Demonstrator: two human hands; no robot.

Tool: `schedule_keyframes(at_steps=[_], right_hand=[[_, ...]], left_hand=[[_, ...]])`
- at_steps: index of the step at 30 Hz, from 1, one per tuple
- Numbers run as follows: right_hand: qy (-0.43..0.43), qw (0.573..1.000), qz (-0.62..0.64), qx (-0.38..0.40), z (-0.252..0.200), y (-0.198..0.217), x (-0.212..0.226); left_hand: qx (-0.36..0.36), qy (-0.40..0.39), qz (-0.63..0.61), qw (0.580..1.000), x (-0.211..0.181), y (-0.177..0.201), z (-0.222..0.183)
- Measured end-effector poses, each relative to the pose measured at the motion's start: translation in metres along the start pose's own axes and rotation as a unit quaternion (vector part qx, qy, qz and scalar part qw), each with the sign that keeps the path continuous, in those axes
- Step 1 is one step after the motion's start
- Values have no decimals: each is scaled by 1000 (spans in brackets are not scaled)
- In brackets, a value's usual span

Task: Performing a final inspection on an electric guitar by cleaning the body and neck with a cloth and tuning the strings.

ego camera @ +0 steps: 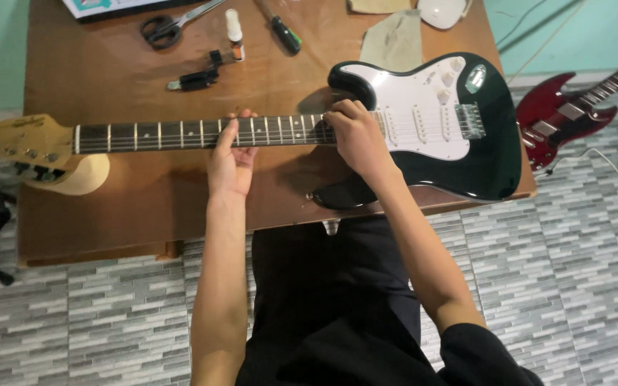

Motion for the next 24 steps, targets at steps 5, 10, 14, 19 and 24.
schedule_keyframes(at_steps=[5, 10, 14, 19, 24], right_hand=[[-91, 996, -22, 8, -46, 30, -60], [-163, 986, -28, -10, -61, 25, -88], [-111, 993, -40, -13, -33, -9, -24], [-115, 988, -69, -75, -54, 25, -10], [-218, 959, -167, -73, -84, 19, -27]], left_hand=[[-19, -9, 8, 1000, -4, -4, -5], [-21, -16, -5, 1000, -4, -5, -5], [-20, -12, 9, 1000, -4, -3, -5], [-16, -2, 1, 1000, -3, 0, -1], [-17, -8, -26, 999, 5, 11, 10]])
Point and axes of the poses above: each hand's wrist, its own z-axis towards the middle knuckle, its own y-axis out of the back of the hand, x = y × z, the point moved 9 cm from there along z, towards the middle knuckle, and after that the axes turned 8 degrees about y, right-handed, at the moved point
